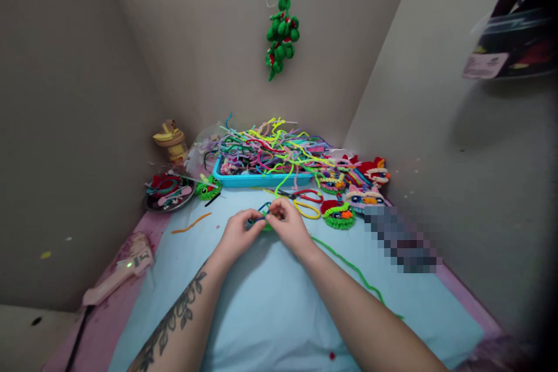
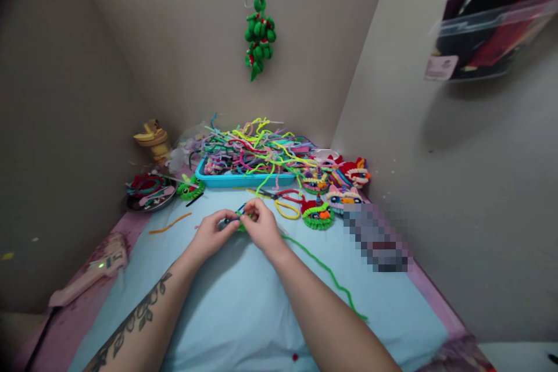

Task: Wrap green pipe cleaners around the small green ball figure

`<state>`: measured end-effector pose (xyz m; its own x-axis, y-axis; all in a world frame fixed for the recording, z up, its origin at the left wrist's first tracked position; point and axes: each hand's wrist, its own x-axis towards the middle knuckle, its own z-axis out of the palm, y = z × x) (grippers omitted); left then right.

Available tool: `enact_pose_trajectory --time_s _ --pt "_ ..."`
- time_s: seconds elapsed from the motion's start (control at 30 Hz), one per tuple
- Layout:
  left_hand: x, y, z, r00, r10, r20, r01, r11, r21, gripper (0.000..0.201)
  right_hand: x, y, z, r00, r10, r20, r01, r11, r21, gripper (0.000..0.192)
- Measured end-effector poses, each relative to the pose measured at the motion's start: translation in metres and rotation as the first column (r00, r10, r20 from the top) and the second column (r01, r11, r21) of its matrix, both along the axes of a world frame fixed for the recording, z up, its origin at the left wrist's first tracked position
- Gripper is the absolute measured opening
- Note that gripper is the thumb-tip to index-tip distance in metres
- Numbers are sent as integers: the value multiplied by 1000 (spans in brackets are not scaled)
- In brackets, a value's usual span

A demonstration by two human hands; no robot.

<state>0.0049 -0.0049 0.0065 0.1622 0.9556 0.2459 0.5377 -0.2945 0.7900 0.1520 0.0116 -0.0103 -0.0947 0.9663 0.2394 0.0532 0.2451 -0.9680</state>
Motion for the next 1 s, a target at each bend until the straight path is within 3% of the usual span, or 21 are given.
enact_pose_trajectory --time_s 0.3,0.57,0.83,1.0 --pt "-1 -1 -4 999 43 -23 -41 996 80 21 -2 -1 -3 994 49 -98 -55 997 -51 11" --pt "-3 -1 -5 996 -27 -80 35 994 100 21 -3 1 -9 998 5 -67 -9 999 -47 14" --pt "-2 -1 0 997 -74 -9 74 997 11 19 1 5 -13 998 -11 65 8 999 49 2" --pt "-2 -2 3 994 -80 72 84 995 -60 21 3 4 -7 991 -12 133 -3 993 117 8"
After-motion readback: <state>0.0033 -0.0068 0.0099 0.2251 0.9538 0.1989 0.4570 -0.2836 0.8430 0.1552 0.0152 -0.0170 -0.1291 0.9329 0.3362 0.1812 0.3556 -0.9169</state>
